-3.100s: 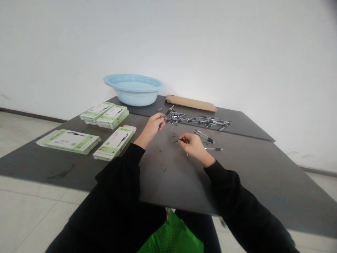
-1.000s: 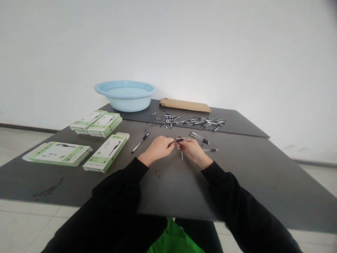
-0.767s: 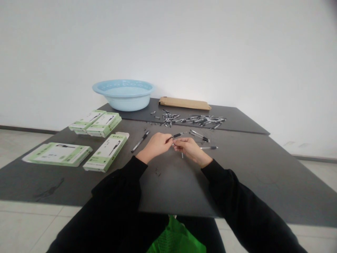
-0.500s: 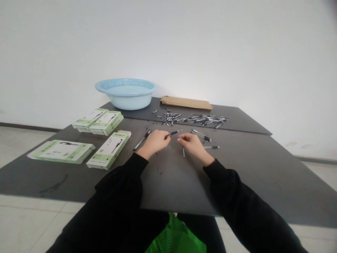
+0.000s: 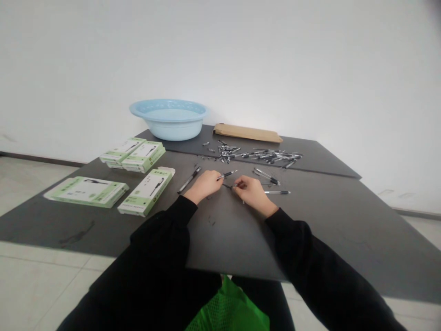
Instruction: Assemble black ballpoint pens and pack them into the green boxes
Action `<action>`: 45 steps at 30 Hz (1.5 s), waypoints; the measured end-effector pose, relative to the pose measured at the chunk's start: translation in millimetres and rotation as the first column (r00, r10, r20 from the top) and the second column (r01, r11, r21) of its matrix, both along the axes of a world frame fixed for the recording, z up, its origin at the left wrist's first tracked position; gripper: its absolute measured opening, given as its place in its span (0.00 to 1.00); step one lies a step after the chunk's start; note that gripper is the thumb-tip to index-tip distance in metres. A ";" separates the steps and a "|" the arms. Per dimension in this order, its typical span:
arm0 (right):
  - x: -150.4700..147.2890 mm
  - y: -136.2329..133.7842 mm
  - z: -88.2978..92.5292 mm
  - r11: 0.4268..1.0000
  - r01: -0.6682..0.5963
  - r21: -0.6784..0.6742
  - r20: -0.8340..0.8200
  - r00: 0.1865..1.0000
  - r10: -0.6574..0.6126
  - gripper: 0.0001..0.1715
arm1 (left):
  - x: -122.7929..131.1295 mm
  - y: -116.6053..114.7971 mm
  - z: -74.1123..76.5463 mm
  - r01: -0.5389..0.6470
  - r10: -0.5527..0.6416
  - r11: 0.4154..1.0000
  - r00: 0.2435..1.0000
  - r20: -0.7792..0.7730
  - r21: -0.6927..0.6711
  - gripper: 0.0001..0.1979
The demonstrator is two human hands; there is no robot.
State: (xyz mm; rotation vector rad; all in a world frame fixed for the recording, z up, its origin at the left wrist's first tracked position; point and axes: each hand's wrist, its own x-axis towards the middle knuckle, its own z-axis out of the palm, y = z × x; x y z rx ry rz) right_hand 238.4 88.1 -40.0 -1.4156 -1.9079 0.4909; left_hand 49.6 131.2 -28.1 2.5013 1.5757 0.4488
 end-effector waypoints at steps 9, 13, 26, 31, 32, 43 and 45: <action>0.1 -2.9 8.3 0.998 -0.041 0.039 0.136 0.990 0.036 0.06 | 0.6 -0.2 -1.0 -0.056 0.056 0.998 0.998 0.014 0.005 0.17; -0.4 -2.8 7.7 0.996 -0.032 0.080 0.132 0.991 0.021 0.06 | 1.2 -2.1 3.5 -0.058 0.058 0.998 0.996 0.070 -0.002 0.17; 5.9 -2.2 17.6 0.999 -0.011 0.046 0.072 0.997 0.008 0.11 | 4.0 2.3 5.5 -0.037 0.041 0.999 0.964 0.261 -0.021 0.18; 14.9 7.8 13.5 0.992 0.095 0.084 0.045 0.994 -0.099 0.11 | 3.3 2.9 10.5 -0.072 0.102 0.994 0.889 0.447 -0.082 0.18; 14.9 9.5 11.1 0.989 0.105 0.104 0.088 0.990 -0.114 0.11 | 2.6 3.6 10.8 -0.064 0.101 0.994 0.867 0.487 -0.091 0.18; 6.1 23.3 -1.6 0.979 0.052 0.198 0.253 0.962 -0.102 0.11 | -2.3 2.7 13.6 0.094 0.039 0.973 0.831 0.555 -0.209 0.19; 13.9 25.1 4.4 0.977 0.132 0.166 0.061 0.988 -0.144 0.11 | -3.3 1.7 14.1 0.198 -0.007 0.945 0.809 0.588 -0.261 0.20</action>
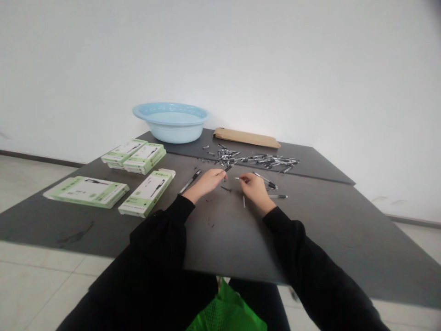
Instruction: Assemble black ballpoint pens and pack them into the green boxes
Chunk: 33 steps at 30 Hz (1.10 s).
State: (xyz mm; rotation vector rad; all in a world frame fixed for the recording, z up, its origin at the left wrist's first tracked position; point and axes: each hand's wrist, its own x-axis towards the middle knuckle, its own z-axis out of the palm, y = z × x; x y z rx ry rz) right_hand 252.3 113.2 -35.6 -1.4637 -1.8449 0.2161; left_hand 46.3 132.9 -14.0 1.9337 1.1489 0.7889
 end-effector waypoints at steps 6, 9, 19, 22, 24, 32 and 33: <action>34.1 0.2 25.0 0.993 -0.079 -0.090 -0.464 0.885 0.028 0.18 | 1.6 -3.6 -3.2 0.267 -0.257 0.946 0.964 0.074 -0.183 0.23; 37.9 -2.2 30.3 0.982 -0.157 -0.106 -0.499 0.863 0.084 0.19 | 4.2 -5.7 -5.7 0.302 -0.290 0.926 0.953 0.083 -0.227 0.21; 35.9 -3.5 32.2 0.982 -0.168 -0.092 -0.431 0.895 0.113 0.15 | 4.4 -2.9 -13.0 0.330 -0.285 0.897 0.940 0.186 -0.293 0.20; 39.3 -3.6 33.5 0.981 -0.166 -0.095 -0.425 0.898 0.111 0.15 | 4.4 -3.3 -12.5 0.341 -0.284 0.889 0.934 0.217 -0.306 0.19; 39.7 -4.1 33.8 0.979 -0.179 -0.097 -0.423 0.898 0.122 0.14 | 4.4 -3.9 -11.3 0.345 -0.283 0.886 0.931 0.228 -0.310 0.19; 36.1 -7.6 35.4 0.972 -0.199 -0.129 -0.430 0.894 0.126 0.16 | 4.4 -5.6 -7.9 0.365 -0.299 0.880 0.923 0.242 -0.304 0.18; 35.7 -7.9 35.7 0.971 -0.204 -0.127 -0.432 0.892 0.131 0.16 | 4.6 -5.9 -7.6 0.365 -0.297 0.879 0.923 0.246 -0.307 0.18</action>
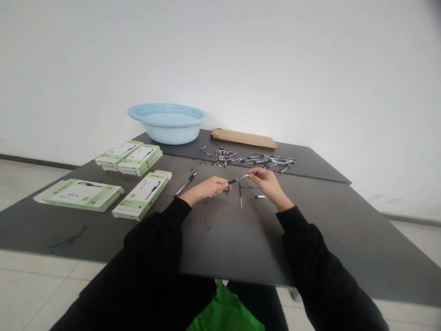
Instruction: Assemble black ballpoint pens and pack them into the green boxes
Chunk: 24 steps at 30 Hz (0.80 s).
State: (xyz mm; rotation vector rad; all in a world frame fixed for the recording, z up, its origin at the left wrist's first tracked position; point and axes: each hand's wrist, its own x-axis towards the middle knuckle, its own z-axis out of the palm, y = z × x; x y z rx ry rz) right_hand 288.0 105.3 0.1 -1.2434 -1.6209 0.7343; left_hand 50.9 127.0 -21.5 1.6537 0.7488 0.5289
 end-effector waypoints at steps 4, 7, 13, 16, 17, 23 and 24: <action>-1.8 -0.1 -0.2 1.000 -0.024 -0.001 0.006 1.000 0.024 0.15 | 0.9 -1.0 0.9 0.000 0.000 1.000 1.000 -0.001 -0.018 0.18; -3.8 0.0 -1.4 0.999 -0.046 -0.003 0.001 0.999 0.046 0.14 | 1.7 -0.8 0.5 -0.002 0.002 1.000 1.000 -0.004 -0.021 0.19; -6.4 -1.1 -3.0 0.999 -0.037 -0.005 -0.017 0.999 0.037 0.14 | 2.5 0.4 -0.5 -0.001 0.001 1.000 1.000 0.017 -0.015 0.20; -7.0 -2.3 -2.7 0.999 -0.036 0.014 -0.018 0.999 0.036 0.13 | 2.2 -0.1 0.8 -0.006 0.006 1.000 1.000 0.014 -0.019 0.19; -7.3 -2.6 -2.5 0.999 -0.037 0.019 -0.016 0.999 0.037 0.13 | 2.0 -0.5 1.5 -0.008 0.009 1.000 1.000 0.009 -0.020 0.18; -4.7 -0.7 -2.5 0.999 0.003 0.042 -0.020 1.000 -0.002 0.14 | -2.3 0.2 4.7 -0.013 0.012 0.999 1.000 -0.020 -0.039 0.19; -2.9 0.6 -3.0 0.998 0.028 0.048 -0.024 0.999 -0.027 0.14 | -3.8 1.6 4.3 -0.015 0.014 0.999 1.000 -0.019 -0.041 0.19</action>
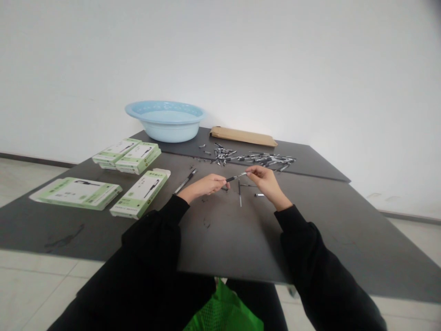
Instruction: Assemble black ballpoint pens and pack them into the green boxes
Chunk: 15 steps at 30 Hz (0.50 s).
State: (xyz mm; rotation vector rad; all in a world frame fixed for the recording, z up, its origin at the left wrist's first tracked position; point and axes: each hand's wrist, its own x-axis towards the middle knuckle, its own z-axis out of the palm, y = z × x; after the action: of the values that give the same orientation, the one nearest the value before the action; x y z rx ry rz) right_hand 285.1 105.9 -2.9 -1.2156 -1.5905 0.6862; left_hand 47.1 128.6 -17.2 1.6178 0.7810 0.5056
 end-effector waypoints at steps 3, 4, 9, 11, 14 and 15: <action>5.2 4.8 -4.4 0.997 0.076 0.006 -0.004 0.997 -0.076 0.14 | -4.9 5.9 -2.3 -0.013 0.013 1.000 1.000 0.017 0.012 0.20; 5.8 6.4 -7.1 0.995 0.097 0.006 0.002 0.995 -0.097 0.15 | -6.4 8.2 -3.1 -0.022 0.021 1.000 0.999 0.024 0.020 0.20; -8.9 12.5 -29.5 0.985 0.170 0.021 0.185 0.968 -0.171 0.10 | -10.6 16.3 -3.7 -0.172 0.169 0.984 0.984 0.055 0.050 0.16; -19.9 15.1 -39.0 0.988 0.149 0.042 0.342 0.927 -0.154 0.09 | -10.8 17.1 -2.8 -0.252 0.246 0.965 0.966 0.083 0.072 0.15; -33.2 19.1 -48.6 0.992 0.096 0.077 0.564 0.816 -0.122 0.09 | -10.3 16.7 -1.9 -0.294 0.286 0.952 0.953 0.098 0.082 0.12; -35.8 20.1 -50.1 0.992 0.087 0.086 0.613 0.781 -0.122 0.09 | -10.0 16.6 -2.0 -0.294 0.287 0.952 0.953 0.094 0.080 0.12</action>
State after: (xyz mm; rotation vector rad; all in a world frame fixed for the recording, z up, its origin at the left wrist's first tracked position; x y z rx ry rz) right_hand 249.3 126.0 -53.1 -1.5773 -2.0334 0.1572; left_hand 37.1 145.2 -19.2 1.5641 0.9525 0.8248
